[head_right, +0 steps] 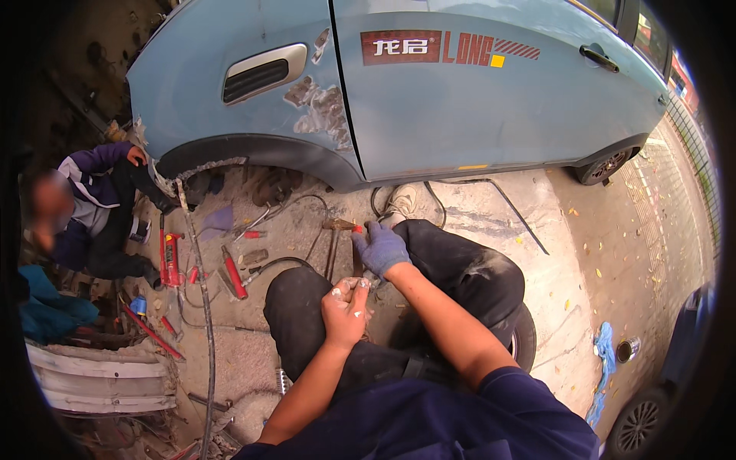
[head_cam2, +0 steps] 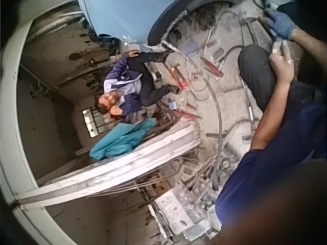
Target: The person uses a hammer and a heat gun to repair a damaged wheel arch on a light blue car. They repeatedly strike the metal to reshape it and apply heat to soften the material, while another person observes nearby.
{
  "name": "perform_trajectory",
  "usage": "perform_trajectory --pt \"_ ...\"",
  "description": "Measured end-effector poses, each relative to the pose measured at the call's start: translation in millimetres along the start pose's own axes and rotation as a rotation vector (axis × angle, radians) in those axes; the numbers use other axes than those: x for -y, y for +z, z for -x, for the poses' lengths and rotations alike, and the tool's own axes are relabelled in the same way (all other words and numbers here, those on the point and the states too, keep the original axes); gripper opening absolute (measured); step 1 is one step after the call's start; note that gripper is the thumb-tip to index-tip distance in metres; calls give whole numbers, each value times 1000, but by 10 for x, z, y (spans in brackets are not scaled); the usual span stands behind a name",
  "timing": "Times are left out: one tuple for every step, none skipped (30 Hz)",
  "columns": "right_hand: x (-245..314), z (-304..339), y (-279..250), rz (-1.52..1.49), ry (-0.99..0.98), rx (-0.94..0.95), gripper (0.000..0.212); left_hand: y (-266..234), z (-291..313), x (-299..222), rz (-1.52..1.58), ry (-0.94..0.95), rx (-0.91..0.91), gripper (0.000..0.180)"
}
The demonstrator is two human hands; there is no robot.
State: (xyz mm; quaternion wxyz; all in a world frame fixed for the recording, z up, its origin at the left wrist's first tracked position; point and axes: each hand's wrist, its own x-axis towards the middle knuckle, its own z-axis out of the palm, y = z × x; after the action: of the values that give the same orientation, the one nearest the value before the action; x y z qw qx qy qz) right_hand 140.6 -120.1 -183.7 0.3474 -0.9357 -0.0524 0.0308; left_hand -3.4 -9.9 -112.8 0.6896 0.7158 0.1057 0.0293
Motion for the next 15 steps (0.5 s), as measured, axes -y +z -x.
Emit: perform_trajectory --pt "134 -200 -212 -4 -52 17 65 -5 7 2 32 29 15 19" --pt "284 -429 -462 -75 -107 49 60 -10 18 4 17 30 17 19" --pt "443 -668 -742 -170 -138 117 57 -15 26 7 1 31 18 19" --pt "626 -924 -1022 -360 -46 206 56 -23 33 11 -13 29 18 19" --pt "793 -1168 -1329 -557 -90 223 57 -30 36 16 -7 40 11 20" --pt "969 -1375 -1579 -741 -152 151 53 -39 36 19 -1 50 4 21" --pt "1109 -1553 -1832 -926 -252 118 50 -48 30 22 19 42 -2 22" --pt "1232 -1701 -2031 -1087 -333 102 48 -57 24 23 17 33 -3 22" --pt "1324 -1813 -2182 -1154 -334 95 44 -66 18 22 29 2 -4 22" --pt "1369 -1874 -2257 -1220 -422 105 41 -73 13 20 36 -83 -3 22" --pt "1373 -1902 -2253 -1236 -417 121 39 -78 8 17 50 -10 -4 20" --pt "1336 -1907 -2190 -1233 -341 95 40 -82 8 14 58 8 -2 19" --pt "1257 -1886 -2057 -1238 -329 72 40 -83 8 12 66 28 1 17" --pt "1153 -1880 -1898 -1242 -298 59 41 -84 14 10 74 18 4 17" --pt "1016 -1867 -1706 -1264 -264 71 40 -82 20 9 82 9 7 17"
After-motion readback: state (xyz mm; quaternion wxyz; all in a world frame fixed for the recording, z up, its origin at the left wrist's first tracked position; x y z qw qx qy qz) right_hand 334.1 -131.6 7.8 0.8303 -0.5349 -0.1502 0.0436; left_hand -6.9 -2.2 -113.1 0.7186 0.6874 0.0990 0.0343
